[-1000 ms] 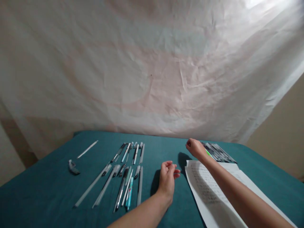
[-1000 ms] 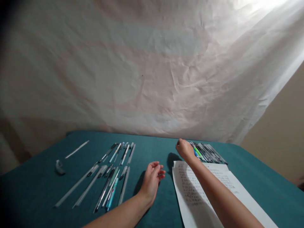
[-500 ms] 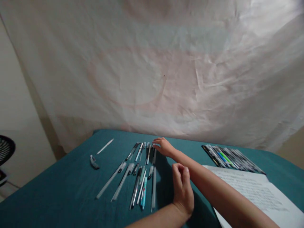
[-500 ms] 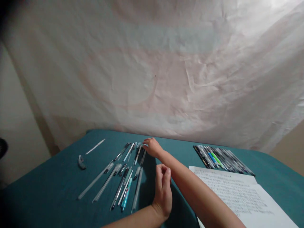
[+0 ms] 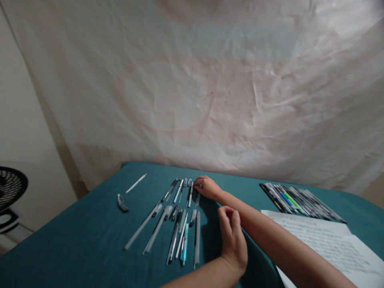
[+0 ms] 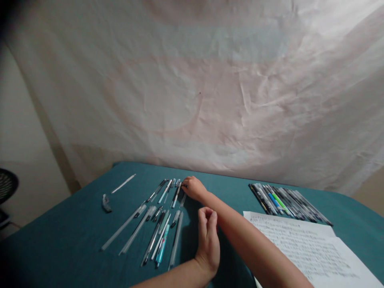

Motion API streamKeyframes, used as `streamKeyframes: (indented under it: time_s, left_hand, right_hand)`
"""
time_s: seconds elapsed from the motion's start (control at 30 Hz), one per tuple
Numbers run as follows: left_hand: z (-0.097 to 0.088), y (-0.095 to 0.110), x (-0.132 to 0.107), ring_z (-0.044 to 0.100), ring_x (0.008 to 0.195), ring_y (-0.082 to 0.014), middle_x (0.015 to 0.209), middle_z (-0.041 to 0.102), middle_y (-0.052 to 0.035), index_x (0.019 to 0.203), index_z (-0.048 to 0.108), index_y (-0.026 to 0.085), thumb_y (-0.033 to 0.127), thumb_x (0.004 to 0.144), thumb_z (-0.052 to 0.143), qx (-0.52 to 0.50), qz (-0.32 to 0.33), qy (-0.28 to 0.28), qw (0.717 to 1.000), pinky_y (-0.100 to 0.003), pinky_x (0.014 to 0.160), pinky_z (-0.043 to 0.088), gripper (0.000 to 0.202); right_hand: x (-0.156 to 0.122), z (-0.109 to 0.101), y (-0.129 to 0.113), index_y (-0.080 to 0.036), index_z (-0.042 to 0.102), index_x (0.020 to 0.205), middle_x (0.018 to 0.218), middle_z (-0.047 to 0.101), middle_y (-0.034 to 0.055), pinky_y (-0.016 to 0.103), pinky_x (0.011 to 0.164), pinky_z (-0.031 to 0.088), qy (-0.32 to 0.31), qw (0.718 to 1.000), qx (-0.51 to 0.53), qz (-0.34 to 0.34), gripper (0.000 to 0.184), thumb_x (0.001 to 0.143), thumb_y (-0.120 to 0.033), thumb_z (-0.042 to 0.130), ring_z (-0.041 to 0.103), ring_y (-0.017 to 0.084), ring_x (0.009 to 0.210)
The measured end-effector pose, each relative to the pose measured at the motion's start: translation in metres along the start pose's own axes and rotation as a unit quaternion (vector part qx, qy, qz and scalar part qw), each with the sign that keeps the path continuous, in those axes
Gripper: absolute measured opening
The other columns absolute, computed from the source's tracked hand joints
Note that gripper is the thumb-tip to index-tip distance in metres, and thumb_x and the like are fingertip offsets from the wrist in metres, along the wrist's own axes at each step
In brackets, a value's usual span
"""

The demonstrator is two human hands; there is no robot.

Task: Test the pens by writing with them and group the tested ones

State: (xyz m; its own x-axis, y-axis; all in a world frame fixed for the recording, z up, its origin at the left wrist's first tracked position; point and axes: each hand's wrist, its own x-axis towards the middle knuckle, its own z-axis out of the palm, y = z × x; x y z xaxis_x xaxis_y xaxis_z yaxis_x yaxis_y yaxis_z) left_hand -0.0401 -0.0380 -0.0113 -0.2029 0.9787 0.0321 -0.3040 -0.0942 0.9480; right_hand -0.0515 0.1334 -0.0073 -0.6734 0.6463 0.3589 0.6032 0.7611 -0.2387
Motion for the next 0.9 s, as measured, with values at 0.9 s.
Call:
streamKeyframes:
  time_s: [0.9]
  left_hand:
    - [0.005,-0.004,0.006,0.047,0.086,-0.0159,0.091,0.047,-0.0045,0.093,0.043,0.019,0.026,0.086,0.04,0.031,0.073,-0.03,0.996,-0.027,0.081,0.037,0.01]
  right_hand:
    - [-0.112,-0.072,0.01,-0.017,0.067,0.091,0.105,0.064,0.0075,0.026,0.083,0.042,-0.104,0.992,0.054,-0.051,0.02,0.074,-0.016,0.056,0.058,0.018,0.094]
